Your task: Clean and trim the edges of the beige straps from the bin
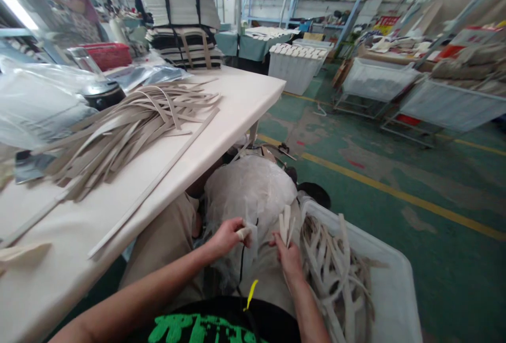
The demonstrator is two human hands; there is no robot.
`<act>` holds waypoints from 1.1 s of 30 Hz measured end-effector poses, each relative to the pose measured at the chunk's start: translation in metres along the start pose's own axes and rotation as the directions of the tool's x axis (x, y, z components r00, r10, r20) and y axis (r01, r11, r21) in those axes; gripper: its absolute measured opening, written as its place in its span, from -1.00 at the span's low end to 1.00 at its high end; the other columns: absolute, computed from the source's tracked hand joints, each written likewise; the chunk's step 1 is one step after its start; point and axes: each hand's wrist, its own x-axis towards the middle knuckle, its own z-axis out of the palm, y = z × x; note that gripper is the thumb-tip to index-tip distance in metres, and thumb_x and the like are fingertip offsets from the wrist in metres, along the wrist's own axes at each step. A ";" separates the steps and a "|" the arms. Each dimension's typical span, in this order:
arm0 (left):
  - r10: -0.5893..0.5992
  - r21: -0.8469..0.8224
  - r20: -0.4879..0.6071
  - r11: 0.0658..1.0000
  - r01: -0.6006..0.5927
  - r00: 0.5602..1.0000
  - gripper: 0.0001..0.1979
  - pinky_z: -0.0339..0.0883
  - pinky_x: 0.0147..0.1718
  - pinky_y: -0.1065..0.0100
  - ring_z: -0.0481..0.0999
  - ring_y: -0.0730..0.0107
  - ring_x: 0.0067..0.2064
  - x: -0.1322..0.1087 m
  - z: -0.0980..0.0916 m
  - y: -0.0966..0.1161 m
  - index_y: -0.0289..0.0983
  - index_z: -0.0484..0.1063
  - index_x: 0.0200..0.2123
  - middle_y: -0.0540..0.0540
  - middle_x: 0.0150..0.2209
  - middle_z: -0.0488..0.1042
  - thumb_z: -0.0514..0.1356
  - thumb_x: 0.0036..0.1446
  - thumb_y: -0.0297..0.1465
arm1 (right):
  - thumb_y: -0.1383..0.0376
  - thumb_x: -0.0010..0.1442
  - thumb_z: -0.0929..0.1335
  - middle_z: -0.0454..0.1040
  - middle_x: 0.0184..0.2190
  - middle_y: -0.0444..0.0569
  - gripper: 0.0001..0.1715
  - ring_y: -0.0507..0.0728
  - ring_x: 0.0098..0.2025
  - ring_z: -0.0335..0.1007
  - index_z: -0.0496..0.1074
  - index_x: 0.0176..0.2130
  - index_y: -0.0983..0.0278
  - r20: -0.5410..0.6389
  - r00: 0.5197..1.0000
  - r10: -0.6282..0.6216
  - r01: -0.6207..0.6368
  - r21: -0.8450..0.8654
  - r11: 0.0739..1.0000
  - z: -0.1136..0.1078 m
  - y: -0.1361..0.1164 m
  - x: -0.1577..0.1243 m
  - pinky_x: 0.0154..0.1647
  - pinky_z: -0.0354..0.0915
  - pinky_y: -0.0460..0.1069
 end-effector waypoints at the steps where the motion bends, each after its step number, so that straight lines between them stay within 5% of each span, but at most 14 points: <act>1: 0.036 -0.027 0.026 0.999 -0.035 0.999 -0.81 0.31 -0.40 0.42 0.45 0.44 -0.47 -0.010 -0.006 0.006 -0.30 0.33 -0.42 -0.01 -0.52 0.47 0.14 0.08 -0.27 | -0.25 0.02 0.29 0.49 -0.50 0.00 -0.22 -0.03 -0.69 0.04 0.46 -0.20 0.40 0.020 1.000 0.004 -0.005 0.049 0.999 0.000 -0.005 -0.004 -0.65 0.03 -0.08; 5: 0.074 -0.052 0.090 0.996 -0.069 0.993 -0.72 0.24 -0.48 0.48 0.40 0.49 -0.52 -0.031 -0.026 0.011 -0.31 0.40 -0.14 -0.01 -0.52 0.50 0.19 0.05 -0.35 | -0.20 0.02 0.35 0.50 -0.44 -0.01 -0.21 -0.08 -0.68 -0.02 0.43 -0.05 0.38 0.178 0.984 -0.021 -0.016 0.209 0.978 0.012 -0.033 -0.024 -0.67 -0.03 -0.12; 8: 0.088 -0.099 0.104 0.992 -0.078 0.991 -0.62 0.26 -0.48 0.47 0.40 0.48 -0.54 -0.028 -0.023 0.007 -0.33 0.38 -0.04 0.02 -0.56 0.46 0.21 0.06 -0.33 | -0.11 0.00 0.42 0.38 -0.59 -0.16 -0.20 -0.09 -0.69 -0.03 0.39 0.03 0.40 0.256 0.966 -0.043 -0.033 0.287 0.957 0.031 -0.053 -0.033 -0.68 -0.04 -0.13; 11: 0.132 -0.149 0.129 0.982 -0.112 0.983 -0.66 0.25 -0.50 0.47 0.39 0.48 -0.55 -0.022 -0.011 0.005 -0.34 0.39 -0.12 0.01 -0.57 0.44 0.24 0.05 -0.28 | -0.06 -0.07 0.45 0.29 -0.67 -0.23 -0.17 -0.08 -0.71 -0.03 0.38 0.02 0.45 0.200 0.979 -0.042 -0.017 0.284 0.959 0.046 -0.066 -0.029 -0.70 -0.03 -0.14; 15: 0.164 -0.220 0.079 0.965 -0.143 0.983 -0.61 0.24 -0.50 0.48 0.42 0.47 -0.54 -0.020 -0.003 0.010 -0.35 0.32 -0.10 -0.01 -0.57 0.47 0.27 0.02 -0.29 | 0.04 -0.12 0.47 0.45 -0.52 -0.12 -0.24 -0.09 -0.70 0.02 0.41 -0.01 0.41 0.120 0.990 -0.071 0.041 0.235 0.971 0.053 -0.080 -0.017 -0.72 0.00 -0.14; 19: 0.033 -0.435 0.018 0.900 -0.022 0.999 -0.43 0.38 -0.38 0.36 0.49 0.41 -0.48 -0.022 -0.005 0.018 -0.33 0.27 -0.05 -0.03 -0.45 0.50 0.36 -0.09 -0.23 | 0.09 -0.07 0.45 0.49 -0.49 -0.10 -0.38 -0.07 -0.69 0.04 0.44 -0.06 0.37 0.074 0.987 -0.142 0.127 0.176 0.976 0.050 -0.098 -0.011 -0.70 0.03 -0.13; 27: -0.077 -0.326 0.238 0.933 0.154 0.968 -0.56 0.34 -0.41 0.37 0.45 0.44 -0.52 -0.026 -0.004 0.021 -0.40 0.46 -0.47 -0.12 -0.46 0.50 0.37 -0.19 -0.09 | 0.16 -0.02 0.44 0.51 -0.47 -0.10 -0.57 0.09 -0.44 0.38 0.50 -0.16 0.32 0.016 0.962 -0.273 0.271 0.072 0.960 0.049 -0.112 -0.008 -0.35 0.31 -0.04; 33: -0.093 -0.207 0.224 0.968 0.141 0.970 -0.55 0.24 -0.40 0.42 0.38 0.46 -0.50 -0.025 -0.002 0.018 -0.38 0.49 -0.59 -0.07 -0.59 0.46 0.39 -0.25 -0.05 | 0.17 0.01 0.43 0.52 -0.45 -0.08 -0.62 0.12 -0.39 0.40 0.50 -0.18 0.31 0.049 0.953 -0.299 0.297 0.043 0.954 0.057 -0.110 -0.010 -0.31 0.30 -0.03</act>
